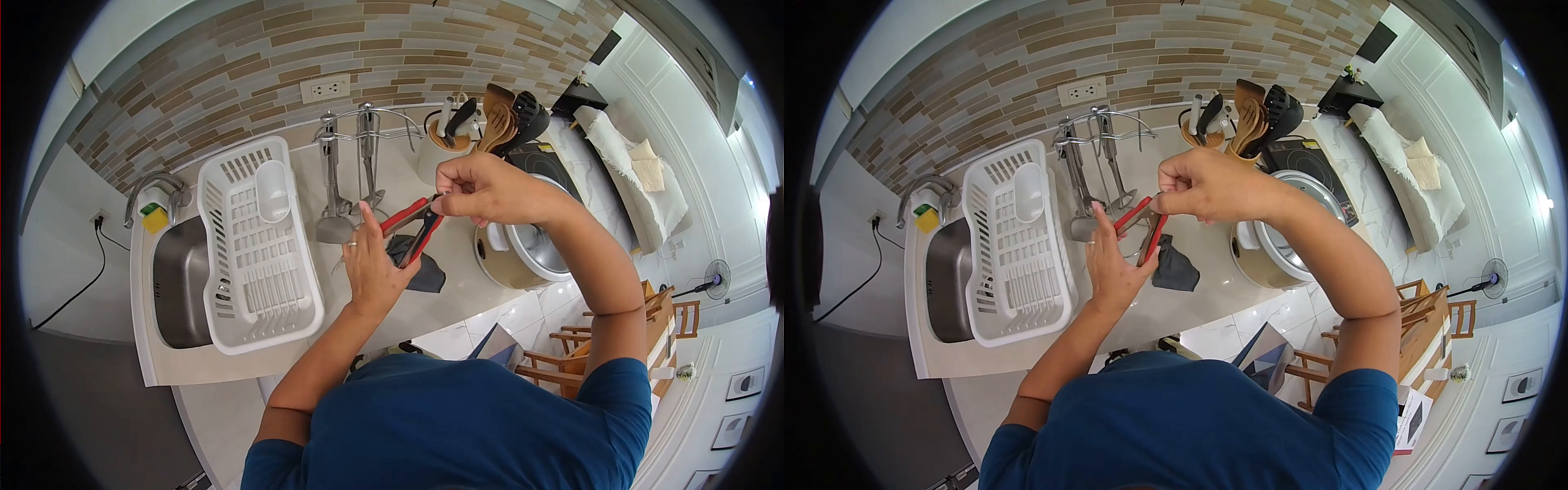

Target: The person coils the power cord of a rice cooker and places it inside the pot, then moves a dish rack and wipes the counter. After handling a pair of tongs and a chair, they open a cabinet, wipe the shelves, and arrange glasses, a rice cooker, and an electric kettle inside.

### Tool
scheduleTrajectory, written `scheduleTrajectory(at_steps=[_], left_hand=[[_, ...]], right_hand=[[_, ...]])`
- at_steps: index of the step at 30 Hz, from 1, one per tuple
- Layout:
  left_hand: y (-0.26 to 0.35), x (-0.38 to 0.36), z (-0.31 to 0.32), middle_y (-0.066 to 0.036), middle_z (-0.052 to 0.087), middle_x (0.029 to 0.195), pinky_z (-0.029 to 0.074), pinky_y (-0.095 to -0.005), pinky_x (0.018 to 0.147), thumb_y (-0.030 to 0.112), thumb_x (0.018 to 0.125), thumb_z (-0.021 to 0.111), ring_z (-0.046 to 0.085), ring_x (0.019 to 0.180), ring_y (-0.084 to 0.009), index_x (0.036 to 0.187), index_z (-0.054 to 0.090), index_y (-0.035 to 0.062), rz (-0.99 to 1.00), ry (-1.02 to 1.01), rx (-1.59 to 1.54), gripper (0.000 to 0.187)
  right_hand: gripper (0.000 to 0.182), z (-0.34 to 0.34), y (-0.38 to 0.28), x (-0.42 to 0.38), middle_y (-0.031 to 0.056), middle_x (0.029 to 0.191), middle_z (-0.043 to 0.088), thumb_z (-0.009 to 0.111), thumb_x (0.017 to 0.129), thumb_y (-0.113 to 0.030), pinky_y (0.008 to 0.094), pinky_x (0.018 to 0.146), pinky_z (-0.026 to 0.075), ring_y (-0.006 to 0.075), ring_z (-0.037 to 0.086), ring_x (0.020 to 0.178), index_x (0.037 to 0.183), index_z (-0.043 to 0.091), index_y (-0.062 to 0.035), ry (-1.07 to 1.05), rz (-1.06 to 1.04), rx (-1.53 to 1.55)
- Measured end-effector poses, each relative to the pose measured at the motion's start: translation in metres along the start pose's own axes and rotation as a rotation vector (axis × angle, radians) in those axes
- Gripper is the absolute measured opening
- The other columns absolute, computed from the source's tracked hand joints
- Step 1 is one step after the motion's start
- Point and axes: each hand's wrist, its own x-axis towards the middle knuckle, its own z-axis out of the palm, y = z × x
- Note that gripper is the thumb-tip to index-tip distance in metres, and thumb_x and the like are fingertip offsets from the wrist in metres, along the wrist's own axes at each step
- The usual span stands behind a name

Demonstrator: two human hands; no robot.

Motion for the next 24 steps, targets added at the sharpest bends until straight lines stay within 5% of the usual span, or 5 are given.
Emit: scheduleTrajectory(at_steps=[9, 14, 17, 19, 24], left_hand=[[-0.012, -0.001, -0.013, -0.009, 0.062, 0.07, 0.048, -0.0322, 0.054, 0.008, 0.063, 0.074, 0.061, 0.056, -0.0247, 0.138, 0.032, -0.0003, 0.097, 0.08, -0.107, 0.087], [-0.015, -0.002, -0.02, -0.01, 0.064, 0.073, 0.05, -0.0333, 0.054, 0.006, 0.063, 0.072, 0.062, 0.058, -0.026, 0.133, 0.044, 0.005, 0.094, 0.026, -0.235, 0.075], [-0.017, -0.005, -0.022, -0.01, 0.064, 0.072, 0.05, -0.0327, 0.055, 0.005, 0.063, 0.071, 0.063, 0.058, -0.0256, 0.128, 0.051, 0.0083, 0.118, 0.014, -0.224, 0.068], [-0.017, -0.006, -0.023, -0.011, 0.064, 0.07, 0.05, -0.0324, 0.055, 0.004, 0.063, 0.07, 0.062, 0.058, -0.0254, 0.125, 0.054, 0.0099, 0.151, 0.027, -0.216, 0.065], [-0.011, -0.008, -0.027, -0.011, 0.064, 0.069, 0.05, -0.033, 0.056, 0.003, 0.062, 0.069, 0.062, 0.057, -0.0253, 0.118, 0.06, 0.0105, 0.069, -0.016, -0.183, 0.057]], right_hand=[[0.017, 0.009, -0.003, -0.001, 0.0006, 0.065, 0.052, 0.053, 0.086, -0.011, 0.0241, 0.053, 0.044, 0.0082, 0.056, 0.056, 0.073, 0.047, -0.0019, 0.007, -0.155, 0.089], [0.018, -0.001, -0.016, -0.005, 0.0022, 0.061, 0.053, 0.053, 0.084, -0.012, 0.0266, 0.054, 0.044, 0.0093, 0.058, 0.059, 0.07, 0.049, -0.0025, -0.033, -0.222, 0.092], [0.014, -0.011, -0.027, -0.009, 0.0034, 0.063, 0.052, 0.051, 0.085, -0.008, 0.0249, 0.056, 0.043, 0.0113, 0.055, 0.058, 0.075, 0.05, 0.0018, -0.188, -0.03, -0.198], [0.015, -0.009, -0.03, -0.011, 0.0096, 0.061, 0.052, 0.051, 0.083, -0.008, 0.0295, 0.055, 0.041, 0.017, 0.053, 0.056, 0.076, 0.051, 0.0046, -0.303, -0.08, -0.483], [0.017, -0.01, -0.02, -0.015, 0.0178, 0.062, 0.053, 0.051, 0.083, -0.012, 0.0396, 0.058, 0.042, 0.032, 0.054, 0.058, 0.077, 0.054, 0.0036, -0.243, -0.132, -0.466]])
